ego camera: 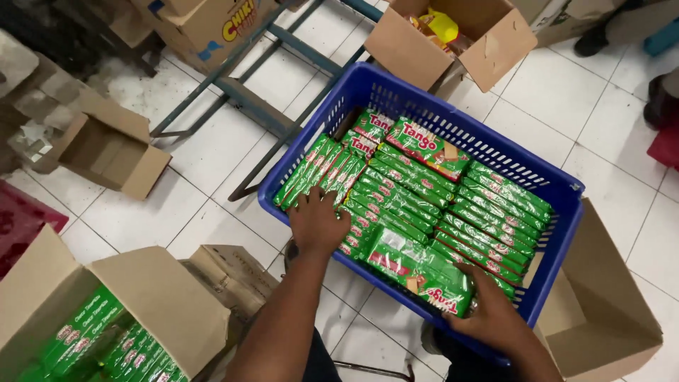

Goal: The person takes stacks of green packaged snacks from a cardboard box and places them into a blue plastic basket. They arrange the items neatly in rows within the basket, filling it up layer by layer.

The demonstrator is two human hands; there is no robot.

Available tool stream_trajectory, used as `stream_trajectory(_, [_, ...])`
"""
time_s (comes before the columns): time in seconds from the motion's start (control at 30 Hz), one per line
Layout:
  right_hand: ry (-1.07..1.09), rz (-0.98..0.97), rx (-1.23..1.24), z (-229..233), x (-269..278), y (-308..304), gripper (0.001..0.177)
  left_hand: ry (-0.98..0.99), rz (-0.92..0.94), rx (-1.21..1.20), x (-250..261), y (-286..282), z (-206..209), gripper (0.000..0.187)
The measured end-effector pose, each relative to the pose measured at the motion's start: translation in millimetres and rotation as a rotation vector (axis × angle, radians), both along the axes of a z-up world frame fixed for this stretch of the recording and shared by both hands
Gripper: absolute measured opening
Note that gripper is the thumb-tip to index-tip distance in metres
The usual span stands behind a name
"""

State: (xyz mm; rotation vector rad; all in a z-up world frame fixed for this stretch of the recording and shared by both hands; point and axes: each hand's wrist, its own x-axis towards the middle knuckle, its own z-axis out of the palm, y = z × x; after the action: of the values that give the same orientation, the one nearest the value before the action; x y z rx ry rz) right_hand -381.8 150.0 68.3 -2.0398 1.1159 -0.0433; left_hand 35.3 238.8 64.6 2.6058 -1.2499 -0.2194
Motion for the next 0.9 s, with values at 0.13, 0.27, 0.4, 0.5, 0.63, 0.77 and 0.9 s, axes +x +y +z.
stream_trajectory(0.13, [-0.043, -0.229, 0.159, 72.2, 49.2, 6.6, 0.106, 0.002, 0.017, -0.051, 0.1, 1.4, -4.0, 0.059])
stream_trajectory(0.27, [-0.177, -0.521, 0.295, 116.6, 89.8, 3.6, 0.063, 0.049, 0.013, -0.001, 0.2, -0.1, 2.4, 0.060])
stream_trajectory(0.4, [-0.176, -0.391, 0.389, 137.9, 108.4, -9.1, 0.102, 0.100, 0.031, 0.045, -0.4, -1.3, 10.6, 0.059])
stream_trajectory(0.5, [-0.195, 0.005, -0.116, 103.1, 104.0, -33.3, 0.098, 0.066, 0.035, 0.003, -0.1, 0.7, 5.7, 0.058])
stream_trajectory(0.63, [-0.276, -0.147, -0.005, 161.7, 167.4, -56.9, 0.094, 0.071, 0.065, -0.082, -1.5, 3.6, 5.8, 0.048])
stream_trajectory(0.77, [-0.417, -0.131, -0.367, 167.2, 229.8, -111.6, 0.080, 0.113, 0.056, -0.077, -1.5, 4.3, 17.9, 0.049])
stream_trajectory(0.9, [-0.707, -0.117, -0.541, 135.9, 304.4, -176.7, 0.085, 0.165, 0.060, -0.047, -2.3, 3.2, 27.4, 0.049])
